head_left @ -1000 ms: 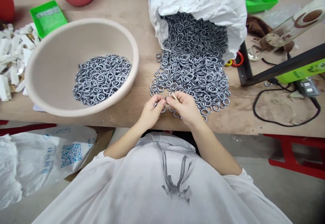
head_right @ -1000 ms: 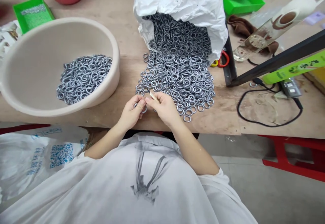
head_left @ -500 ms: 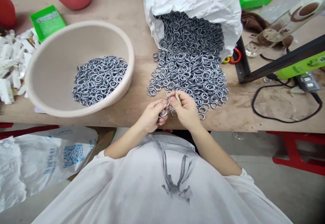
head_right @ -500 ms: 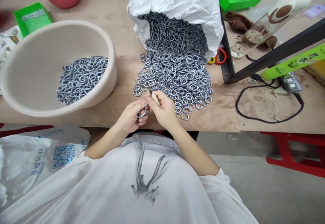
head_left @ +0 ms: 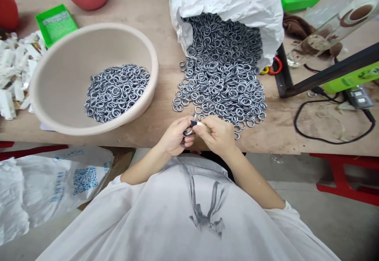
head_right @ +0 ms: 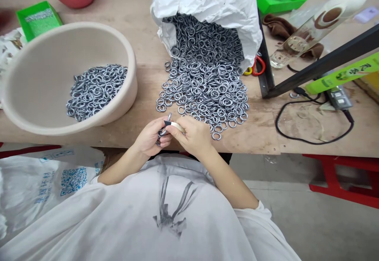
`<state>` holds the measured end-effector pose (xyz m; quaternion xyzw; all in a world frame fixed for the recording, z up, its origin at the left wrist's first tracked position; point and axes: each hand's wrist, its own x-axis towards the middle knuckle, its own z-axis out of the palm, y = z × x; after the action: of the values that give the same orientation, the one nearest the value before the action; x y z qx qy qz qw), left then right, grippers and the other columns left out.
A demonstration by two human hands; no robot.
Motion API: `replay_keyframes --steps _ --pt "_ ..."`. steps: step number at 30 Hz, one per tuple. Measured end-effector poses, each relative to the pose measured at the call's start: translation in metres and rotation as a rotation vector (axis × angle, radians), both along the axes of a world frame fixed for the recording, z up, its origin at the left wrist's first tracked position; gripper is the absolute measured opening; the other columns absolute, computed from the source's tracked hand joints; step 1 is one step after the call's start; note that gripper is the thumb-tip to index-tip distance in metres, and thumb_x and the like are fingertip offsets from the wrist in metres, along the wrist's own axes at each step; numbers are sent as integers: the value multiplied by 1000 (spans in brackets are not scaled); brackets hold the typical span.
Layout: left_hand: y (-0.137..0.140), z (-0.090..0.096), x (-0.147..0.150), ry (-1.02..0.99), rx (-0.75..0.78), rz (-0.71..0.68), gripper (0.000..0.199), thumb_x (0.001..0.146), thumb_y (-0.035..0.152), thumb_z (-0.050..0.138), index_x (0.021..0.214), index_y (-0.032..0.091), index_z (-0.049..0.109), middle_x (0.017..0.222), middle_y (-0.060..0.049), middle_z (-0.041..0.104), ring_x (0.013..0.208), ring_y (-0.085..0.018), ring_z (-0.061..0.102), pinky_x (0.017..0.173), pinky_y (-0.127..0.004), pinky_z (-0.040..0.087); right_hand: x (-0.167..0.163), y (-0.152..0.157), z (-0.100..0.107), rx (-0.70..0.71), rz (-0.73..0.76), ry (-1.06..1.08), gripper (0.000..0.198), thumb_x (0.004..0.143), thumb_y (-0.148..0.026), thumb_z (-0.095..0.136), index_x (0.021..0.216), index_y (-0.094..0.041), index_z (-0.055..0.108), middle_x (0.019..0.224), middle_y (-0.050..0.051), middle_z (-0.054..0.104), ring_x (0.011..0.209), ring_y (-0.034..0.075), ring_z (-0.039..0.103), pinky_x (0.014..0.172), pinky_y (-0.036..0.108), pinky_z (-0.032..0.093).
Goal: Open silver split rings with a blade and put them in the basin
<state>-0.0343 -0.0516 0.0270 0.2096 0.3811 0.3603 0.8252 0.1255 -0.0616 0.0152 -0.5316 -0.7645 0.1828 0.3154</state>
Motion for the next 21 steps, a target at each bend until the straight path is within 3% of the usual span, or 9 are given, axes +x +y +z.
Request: replay_keyframes --steps 17,21 --pt "-5 1 -3 -13 -29 16 33 76 31 73 74 19 42 54 9 38 37 -2 30 36 -13 21 -2 -1 1 -65 7 42 53 95 -63 45 63 -21 53 60 0 51 57 13 44 57 28 29" --pt "-10 1 -3 -38 14 -86 37 75 40 75 71 18 45 55 9 38 37 -3 29 35 -15 22 8 13 -7 -144 -211 144 48 95 -58 48 64 -22 52 55 -3 49 54 13 43 57 27 30"
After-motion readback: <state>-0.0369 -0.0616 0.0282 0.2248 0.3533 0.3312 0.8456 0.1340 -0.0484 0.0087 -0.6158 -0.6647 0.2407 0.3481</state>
